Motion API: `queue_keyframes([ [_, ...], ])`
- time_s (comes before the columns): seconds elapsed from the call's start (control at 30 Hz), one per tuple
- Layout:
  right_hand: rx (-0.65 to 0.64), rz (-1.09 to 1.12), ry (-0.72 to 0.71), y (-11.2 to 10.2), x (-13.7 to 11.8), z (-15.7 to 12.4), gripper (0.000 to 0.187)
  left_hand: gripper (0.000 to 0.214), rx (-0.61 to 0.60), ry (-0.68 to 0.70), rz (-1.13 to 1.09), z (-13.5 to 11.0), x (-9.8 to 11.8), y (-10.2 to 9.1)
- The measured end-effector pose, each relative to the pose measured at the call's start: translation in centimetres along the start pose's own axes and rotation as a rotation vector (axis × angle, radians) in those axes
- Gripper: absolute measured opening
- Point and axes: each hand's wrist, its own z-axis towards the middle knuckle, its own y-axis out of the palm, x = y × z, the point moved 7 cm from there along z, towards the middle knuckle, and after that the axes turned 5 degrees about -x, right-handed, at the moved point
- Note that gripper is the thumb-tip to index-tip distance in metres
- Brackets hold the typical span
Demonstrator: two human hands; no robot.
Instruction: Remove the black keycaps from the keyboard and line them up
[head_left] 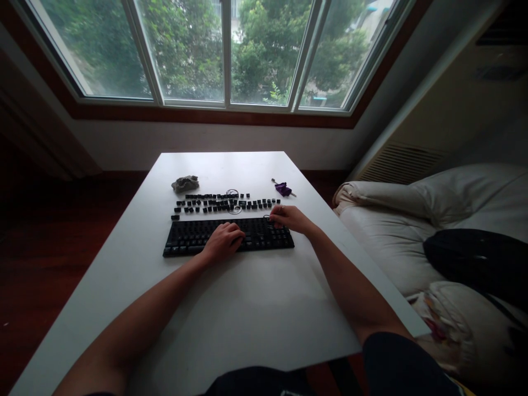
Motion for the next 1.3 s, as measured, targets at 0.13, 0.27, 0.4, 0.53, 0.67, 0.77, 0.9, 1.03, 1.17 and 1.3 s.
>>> queue_keyframes([
  [0.13, 0.012, 0.022, 0.010, -0.3, 0.5, 0.3, 0.027, 0.020, -0.011, -0.003, 0.003, 0.0, 0.0, 0.1],
  [0.27, 0.013, 0.162, 0.059, -0.7, 1.8, 0.7, 0.035, 0.020, -0.008, -0.001, 0.005, 0.0, -0.1, 0.2],
  [0.4, -0.045, 0.229, 0.090, -0.7, 2.4, 0.7, 0.042, 0.020, -0.009, 0.005, 0.006, 0.0, -0.2, 0.2],
  [0.53, -0.120, 0.145, 0.069, -0.2, 1.6, 0.2, 0.039, 0.020, -0.007, 0.001, 0.006, 0.0, -0.2, 0.3],
  [0.67, -0.153, -0.126, -0.007, 0.7, -0.8, -0.6, 0.030, 0.020, -0.007, 0.001, 0.005, 0.0, -0.2, 0.3],
  [0.77, -0.117, -0.357, -0.102, 1.3, -3.0, -1.0, 0.023, 0.020, -0.007, -0.001, 0.005, 0.0, -0.1, 0.2],
  [0.9, -0.065, -0.493, -0.160, 1.7, -4.7, -1.3, 0.019, 0.020, -0.015, 0.004, 0.007, 0.0, 0.0, 0.1],
  [1.03, -0.044, -0.448, -0.108, 1.3, -4.3, -1.4, 0.019, 0.020, -0.012, 0.001, 0.007, 0.0, 0.0, 0.0],
  [1.17, -0.010, -0.358, -0.016, 0.5, -2.9, -1.2, 0.020, 0.020, -0.009, 0.004, 0.005, 0.0, 0.0, 0.0],
  [1.3, 0.035, -0.301, 0.022, -0.1, -1.7, -0.9, 0.021, 0.020, -0.006, 0.007, 0.002, 0.0, 0.0, 0.0],
])
